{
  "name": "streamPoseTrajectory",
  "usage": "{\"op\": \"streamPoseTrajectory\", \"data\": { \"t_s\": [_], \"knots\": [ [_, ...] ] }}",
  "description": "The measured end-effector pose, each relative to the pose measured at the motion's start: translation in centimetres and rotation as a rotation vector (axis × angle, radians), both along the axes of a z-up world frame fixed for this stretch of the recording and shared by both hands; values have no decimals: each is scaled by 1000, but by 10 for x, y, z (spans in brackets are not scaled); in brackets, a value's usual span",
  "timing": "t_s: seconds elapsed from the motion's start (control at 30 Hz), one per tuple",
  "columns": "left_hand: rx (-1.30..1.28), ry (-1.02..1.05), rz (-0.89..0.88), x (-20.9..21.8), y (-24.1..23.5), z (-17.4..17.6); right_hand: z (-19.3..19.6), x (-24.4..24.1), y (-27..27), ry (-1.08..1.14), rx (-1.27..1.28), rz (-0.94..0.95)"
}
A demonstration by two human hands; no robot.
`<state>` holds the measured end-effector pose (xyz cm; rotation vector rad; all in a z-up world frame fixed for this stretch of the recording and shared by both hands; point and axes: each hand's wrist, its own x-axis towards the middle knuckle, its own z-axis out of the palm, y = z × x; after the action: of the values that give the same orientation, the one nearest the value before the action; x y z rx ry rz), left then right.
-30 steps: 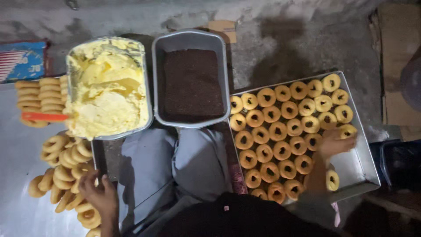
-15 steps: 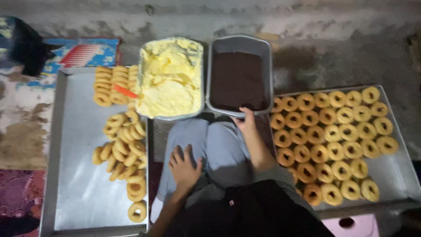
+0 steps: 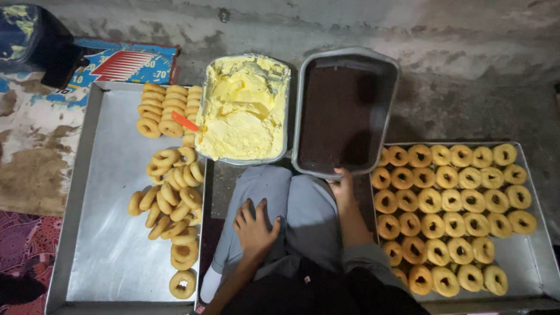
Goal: The person repeatedly picks up ring-shaped donuts, fills their centers with a yellow cream using a small spatula, then dips the filled donuts into a dark liquid before placing them on a tray. The process is repeated for multiple donuts throughout the clip.
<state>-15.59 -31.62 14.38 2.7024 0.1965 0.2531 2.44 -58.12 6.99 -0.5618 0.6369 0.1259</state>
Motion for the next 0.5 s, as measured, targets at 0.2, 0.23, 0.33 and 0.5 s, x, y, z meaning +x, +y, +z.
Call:
{"op": "streamPoseTrajectory", "data": {
  "t_s": [0.2,0.23,0.33,0.5],
  "knots": [
    [-26,-9,3,0,-2,4,3,14,-6,-13,226,-42],
    [-28,-15,4,1,-2,4,0,15,-8,-7,265,-57],
    [-40,-15,0,2,-2,6,-8,13,-10,-93,101,17],
    [-56,-15,2,1,-1,-2,-23,9,-8,97,130,-136]
  ]
}}
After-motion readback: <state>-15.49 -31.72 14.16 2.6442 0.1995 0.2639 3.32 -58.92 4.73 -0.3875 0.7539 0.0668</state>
